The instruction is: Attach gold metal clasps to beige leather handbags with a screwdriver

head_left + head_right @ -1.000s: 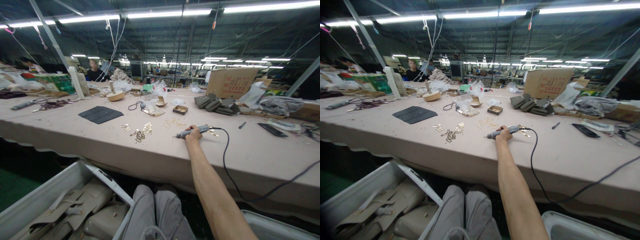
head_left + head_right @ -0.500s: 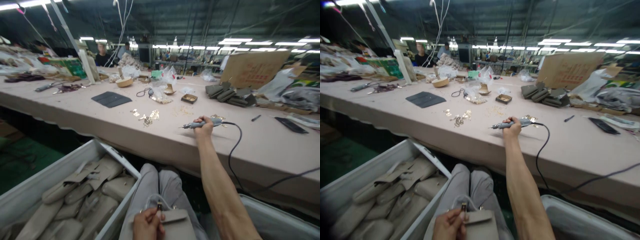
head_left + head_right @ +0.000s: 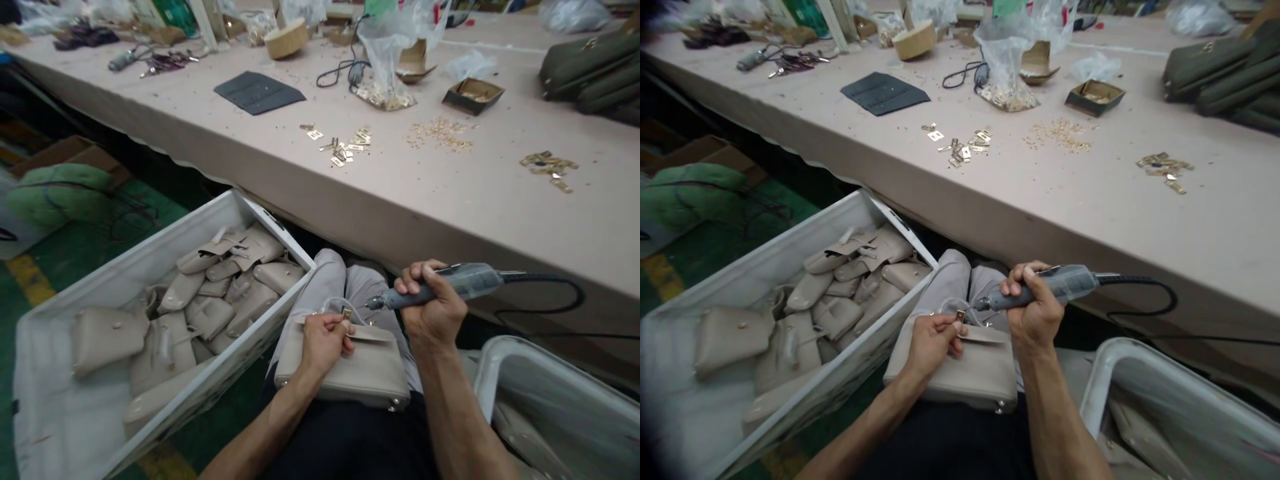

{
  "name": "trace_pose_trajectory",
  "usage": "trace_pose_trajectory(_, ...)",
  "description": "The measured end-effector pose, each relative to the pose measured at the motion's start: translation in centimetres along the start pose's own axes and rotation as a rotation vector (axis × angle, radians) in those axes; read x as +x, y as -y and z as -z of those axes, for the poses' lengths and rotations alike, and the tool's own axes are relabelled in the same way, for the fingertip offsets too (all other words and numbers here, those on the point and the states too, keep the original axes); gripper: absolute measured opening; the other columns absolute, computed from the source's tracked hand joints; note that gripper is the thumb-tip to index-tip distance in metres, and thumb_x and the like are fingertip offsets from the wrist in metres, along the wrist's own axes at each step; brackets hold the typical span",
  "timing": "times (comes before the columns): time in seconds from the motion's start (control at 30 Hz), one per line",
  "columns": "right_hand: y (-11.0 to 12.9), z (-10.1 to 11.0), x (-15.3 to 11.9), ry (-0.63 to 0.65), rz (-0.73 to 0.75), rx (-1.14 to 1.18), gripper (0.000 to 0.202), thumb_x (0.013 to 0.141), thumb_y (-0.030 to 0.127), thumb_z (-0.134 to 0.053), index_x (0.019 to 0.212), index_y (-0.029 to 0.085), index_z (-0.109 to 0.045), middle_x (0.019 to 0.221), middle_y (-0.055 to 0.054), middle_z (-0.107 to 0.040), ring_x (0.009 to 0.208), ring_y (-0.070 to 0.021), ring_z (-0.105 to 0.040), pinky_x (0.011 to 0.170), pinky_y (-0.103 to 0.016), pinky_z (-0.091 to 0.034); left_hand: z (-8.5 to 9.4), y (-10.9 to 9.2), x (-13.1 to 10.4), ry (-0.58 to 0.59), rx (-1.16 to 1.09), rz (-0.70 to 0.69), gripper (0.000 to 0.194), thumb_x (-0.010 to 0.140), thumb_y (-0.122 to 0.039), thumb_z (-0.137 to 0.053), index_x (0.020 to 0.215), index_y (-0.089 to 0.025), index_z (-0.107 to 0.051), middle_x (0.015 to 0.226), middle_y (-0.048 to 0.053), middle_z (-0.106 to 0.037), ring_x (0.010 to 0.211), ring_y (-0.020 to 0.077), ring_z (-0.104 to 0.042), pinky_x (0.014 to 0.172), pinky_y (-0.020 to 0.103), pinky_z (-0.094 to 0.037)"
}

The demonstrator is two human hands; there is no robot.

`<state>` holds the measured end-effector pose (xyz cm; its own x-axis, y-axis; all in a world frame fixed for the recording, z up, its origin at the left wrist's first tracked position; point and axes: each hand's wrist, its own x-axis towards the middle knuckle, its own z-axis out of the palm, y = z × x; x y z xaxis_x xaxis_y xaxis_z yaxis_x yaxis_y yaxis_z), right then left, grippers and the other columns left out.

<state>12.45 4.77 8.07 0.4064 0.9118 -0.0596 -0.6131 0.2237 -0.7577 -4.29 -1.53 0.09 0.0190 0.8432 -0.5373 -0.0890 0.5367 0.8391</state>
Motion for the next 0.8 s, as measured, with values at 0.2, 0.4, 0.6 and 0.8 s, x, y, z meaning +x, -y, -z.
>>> trace_pose_trajectory(0.2, -1.3, -0.4, -2.0, 0.06, 0.118, -0.135, 0.012, 0.081, 0.022, -0.073, 0.082, 0.019, -0.061, 0.071, 0.002, -0.055, 0.053, -0.0105, -0.048, 0.053, -0.027, -0.044, -0.1, -0.2, 0.0, -0.021, -0.024, 0.017, 0.026, 0.078, -0.033, -0.073, 0.08, -0.008, -0.077, 0.052, 0.005, -0.069, 0.04, 0.0123, -0.06, 0.042, 0.021, -0.051)
trace_pose_trajectory(0.4, -2.0, -0.9, -2.9, 0.086, 0.132, -0.173, 0.014, 0.081, 0.02, -0.074, 0.085, 0.019, -0.061, 0.07, 0.004, -0.053, 0.051, -0.0109, -0.048, 0.054, -0.029, -0.045, 0.0, -0.3, -0.1, -0.016, -0.013, 0.013, 0.027, 0.079, -0.035, -0.072, 0.078, -0.008, -0.076, 0.049, 0.005, -0.068, 0.039, 0.012, -0.059, 0.042, 0.021, -0.051)
trace_pose_trajectory(0.6, -2.5, -1.2, -3.2, 0.087, 0.157, -0.191, 0.011, 0.082, 0.018, -0.072, 0.086, 0.019, -0.062, 0.069, 0.004, -0.055, 0.051, -0.0113, -0.05, 0.054, -0.029, -0.046, 0.0, -0.2, -0.1, -0.018, -0.022, 0.023, 0.023, 0.079, -0.029, -0.07, 0.079, -0.007, -0.076, 0.049, 0.004, -0.067, 0.038, 0.0122, -0.059, 0.041, 0.021, -0.051)
trace_pose_trajectory(0.8, -2.9, -1.4, -3.6, 0.09, 0.195, -0.211, 0.012, 0.083, 0.018, -0.072, 0.087, 0.02, -0.061, 0.071, 0.003, -0.056, 0.051, -0.0115, -0.051, 0.054, -0.03, -0.047, 0.0, -0.4, -0.3, -0.019, -0.025, 0.039, 0.024, 0.08, -0.032, -0.072, 0.078, -0.008, -0.075, 0.049, 0.005, -0.067, 0.038, 0.0125, -0.059, 0.041, 0.021, -0.051)
